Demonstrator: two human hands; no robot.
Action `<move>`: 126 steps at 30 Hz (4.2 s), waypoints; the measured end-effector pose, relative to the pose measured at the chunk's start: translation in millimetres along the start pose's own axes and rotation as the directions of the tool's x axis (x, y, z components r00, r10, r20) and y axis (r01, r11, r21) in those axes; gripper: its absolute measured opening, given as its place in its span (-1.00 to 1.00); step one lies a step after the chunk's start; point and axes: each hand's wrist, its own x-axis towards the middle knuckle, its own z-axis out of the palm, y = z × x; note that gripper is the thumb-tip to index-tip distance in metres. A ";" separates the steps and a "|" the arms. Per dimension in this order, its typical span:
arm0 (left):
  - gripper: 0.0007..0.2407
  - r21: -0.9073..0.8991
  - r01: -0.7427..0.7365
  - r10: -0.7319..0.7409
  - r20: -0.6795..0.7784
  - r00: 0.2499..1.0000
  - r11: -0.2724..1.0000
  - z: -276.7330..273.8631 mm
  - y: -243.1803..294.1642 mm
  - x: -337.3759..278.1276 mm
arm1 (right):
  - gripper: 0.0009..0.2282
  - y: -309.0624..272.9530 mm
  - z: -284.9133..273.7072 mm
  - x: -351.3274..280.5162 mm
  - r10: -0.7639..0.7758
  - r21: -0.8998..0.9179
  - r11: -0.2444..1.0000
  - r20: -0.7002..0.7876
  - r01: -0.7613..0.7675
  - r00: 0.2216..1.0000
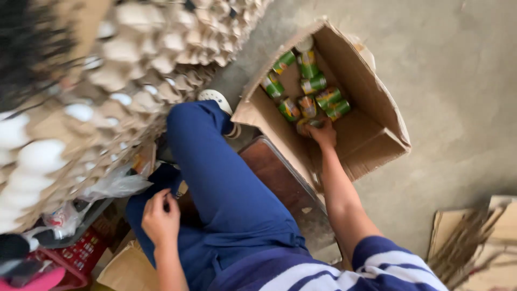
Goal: Wiping dust off canned food items with a cloth and organizing them on storage shelves.
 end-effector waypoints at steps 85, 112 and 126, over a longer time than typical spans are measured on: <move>-0.56 -0.468 -0.251 -0.204 -0.723 0.660 0.847 -164.4 40.4 -66.7 | -0.55 -227.0 46.4 -511.7 -0.974 0.848 0.167 0.062 0.504 0.219; -0.58 -0.871 -0.357 -0.502 -0.487 0.714 0.338 -127.9 25.0 -41.4 | -0.42 -235.3 42.2 -547.1 -0.992 0.952 0.054 0.085 0.302 -0.092; -0.73 -0.923 -0.368 -0.518 -0.368 0.772 0.108 -145.9 5.7 -30.9 | -0.48 -233.7 44.6 -543.8 -0.950 0.966 0.256 0.247 0.025 0.191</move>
